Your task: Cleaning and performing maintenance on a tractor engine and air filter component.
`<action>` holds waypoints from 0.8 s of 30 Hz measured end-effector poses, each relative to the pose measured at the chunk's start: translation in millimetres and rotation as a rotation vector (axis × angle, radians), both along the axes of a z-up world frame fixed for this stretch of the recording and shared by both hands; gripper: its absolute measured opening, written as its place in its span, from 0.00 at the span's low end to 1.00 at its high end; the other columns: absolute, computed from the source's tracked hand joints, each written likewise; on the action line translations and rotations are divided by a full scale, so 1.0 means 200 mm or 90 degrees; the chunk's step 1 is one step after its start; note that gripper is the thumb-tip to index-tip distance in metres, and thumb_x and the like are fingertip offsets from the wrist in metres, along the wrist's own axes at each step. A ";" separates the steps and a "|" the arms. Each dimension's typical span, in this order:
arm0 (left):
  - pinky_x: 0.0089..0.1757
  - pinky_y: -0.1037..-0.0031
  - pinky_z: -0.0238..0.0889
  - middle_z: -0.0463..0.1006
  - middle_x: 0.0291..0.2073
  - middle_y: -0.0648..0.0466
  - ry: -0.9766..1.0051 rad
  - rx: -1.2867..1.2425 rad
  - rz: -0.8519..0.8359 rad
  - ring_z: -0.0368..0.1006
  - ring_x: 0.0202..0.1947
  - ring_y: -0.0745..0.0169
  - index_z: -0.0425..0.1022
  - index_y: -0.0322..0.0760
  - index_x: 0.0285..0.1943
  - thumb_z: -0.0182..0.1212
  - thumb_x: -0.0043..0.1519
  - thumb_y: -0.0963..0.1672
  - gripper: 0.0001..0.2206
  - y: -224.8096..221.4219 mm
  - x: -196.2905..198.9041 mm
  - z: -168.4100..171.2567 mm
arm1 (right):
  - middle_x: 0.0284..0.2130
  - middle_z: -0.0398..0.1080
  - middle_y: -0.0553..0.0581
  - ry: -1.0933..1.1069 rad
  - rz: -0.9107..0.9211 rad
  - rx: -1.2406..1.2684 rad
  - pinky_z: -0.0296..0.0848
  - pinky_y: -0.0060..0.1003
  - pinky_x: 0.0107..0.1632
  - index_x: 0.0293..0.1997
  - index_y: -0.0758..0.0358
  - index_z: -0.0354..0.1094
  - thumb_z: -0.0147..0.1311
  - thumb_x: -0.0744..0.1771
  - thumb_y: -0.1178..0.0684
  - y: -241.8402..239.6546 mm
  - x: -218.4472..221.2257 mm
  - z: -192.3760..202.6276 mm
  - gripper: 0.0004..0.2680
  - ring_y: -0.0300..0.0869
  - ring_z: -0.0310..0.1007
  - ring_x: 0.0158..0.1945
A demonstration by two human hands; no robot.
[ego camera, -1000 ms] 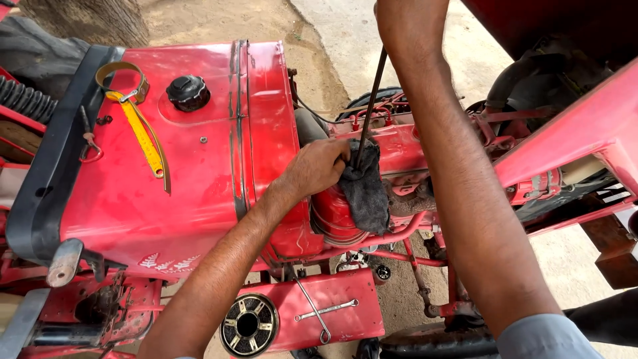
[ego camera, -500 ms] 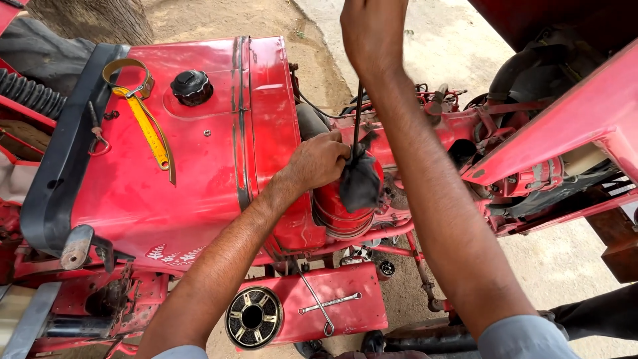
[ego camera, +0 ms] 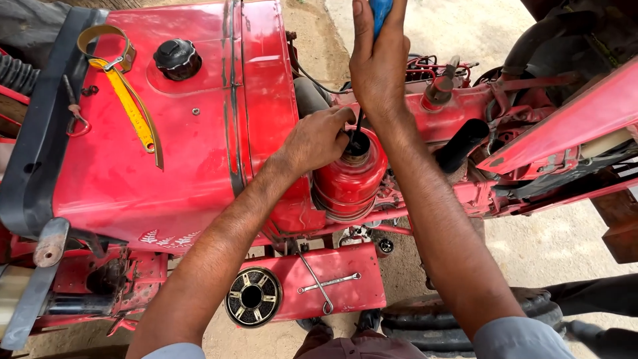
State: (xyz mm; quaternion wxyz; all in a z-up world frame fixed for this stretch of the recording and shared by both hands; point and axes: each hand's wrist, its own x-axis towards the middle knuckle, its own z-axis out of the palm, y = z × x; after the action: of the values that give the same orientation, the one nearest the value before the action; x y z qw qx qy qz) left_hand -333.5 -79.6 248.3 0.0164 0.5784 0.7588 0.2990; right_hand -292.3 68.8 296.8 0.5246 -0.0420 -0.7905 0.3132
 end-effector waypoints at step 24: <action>0.41 0.46 0.73 0.80 0.44 0.36 -0.017 0.049 0.038 0.79 0.40 0.32 0.52 0.30 0.74 0.54 0.65 0.41 0.27 0.04 -0.01 -0.11 | 0.34 0.72 0.57 -0.029 0.047 -0.128 0.74 0.39 0.39 0.53 0.64 0.56 0.45 0.76 0.46 -0.12 0.15 -0.48 0.11 0.42 0.77 0.37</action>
State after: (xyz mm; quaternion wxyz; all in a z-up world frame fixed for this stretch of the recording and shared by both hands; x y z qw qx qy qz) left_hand -336.4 -72.4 226.6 -0.0043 0.5514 0.7636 0.3360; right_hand -261.5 44.3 201.4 0.4879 -0.0723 -0.7676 0.4093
